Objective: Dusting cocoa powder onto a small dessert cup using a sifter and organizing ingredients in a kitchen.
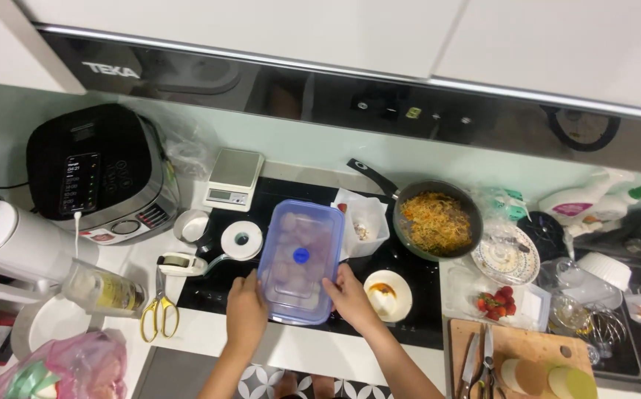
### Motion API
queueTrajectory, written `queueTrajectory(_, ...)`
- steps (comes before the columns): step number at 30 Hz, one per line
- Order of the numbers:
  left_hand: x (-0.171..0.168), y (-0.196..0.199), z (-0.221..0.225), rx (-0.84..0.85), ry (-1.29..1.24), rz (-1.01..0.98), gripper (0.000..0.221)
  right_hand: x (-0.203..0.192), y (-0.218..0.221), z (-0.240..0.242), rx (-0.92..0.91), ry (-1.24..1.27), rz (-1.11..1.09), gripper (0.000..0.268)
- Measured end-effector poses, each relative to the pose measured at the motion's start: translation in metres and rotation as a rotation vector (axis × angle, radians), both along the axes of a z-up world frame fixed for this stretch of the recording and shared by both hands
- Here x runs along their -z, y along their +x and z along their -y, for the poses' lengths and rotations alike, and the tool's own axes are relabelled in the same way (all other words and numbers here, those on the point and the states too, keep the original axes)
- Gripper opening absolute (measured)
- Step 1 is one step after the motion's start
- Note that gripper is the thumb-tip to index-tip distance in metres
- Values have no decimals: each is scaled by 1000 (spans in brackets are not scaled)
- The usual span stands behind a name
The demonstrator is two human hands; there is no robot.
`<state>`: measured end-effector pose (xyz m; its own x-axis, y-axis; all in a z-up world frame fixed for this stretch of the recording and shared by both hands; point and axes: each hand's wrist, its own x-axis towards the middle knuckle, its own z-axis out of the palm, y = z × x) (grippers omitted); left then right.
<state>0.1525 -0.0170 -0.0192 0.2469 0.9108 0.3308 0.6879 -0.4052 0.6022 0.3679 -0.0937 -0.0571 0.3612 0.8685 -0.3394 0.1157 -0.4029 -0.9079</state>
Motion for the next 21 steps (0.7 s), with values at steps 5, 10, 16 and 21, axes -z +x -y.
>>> queueTrajectory(5, 24, -18, -10, 34, -152, 81, 24, 10, -7, -5, -6, 204, 61, 29)
queueTrajectory(10, -3, -43, 34, 71, -36, 236, 25, -56, -18, 48, 62, 431, -169, 27)
queueTrajectory(16, 66, 1, 86, 139, 92, 362, 27, -75, 15, 175, 336, 686, -413, 34)
queueTrajectory(21, 162, 120, 136, 466, 163, 440, 30, -86, 113, 312, 519, 715, -362, 94)
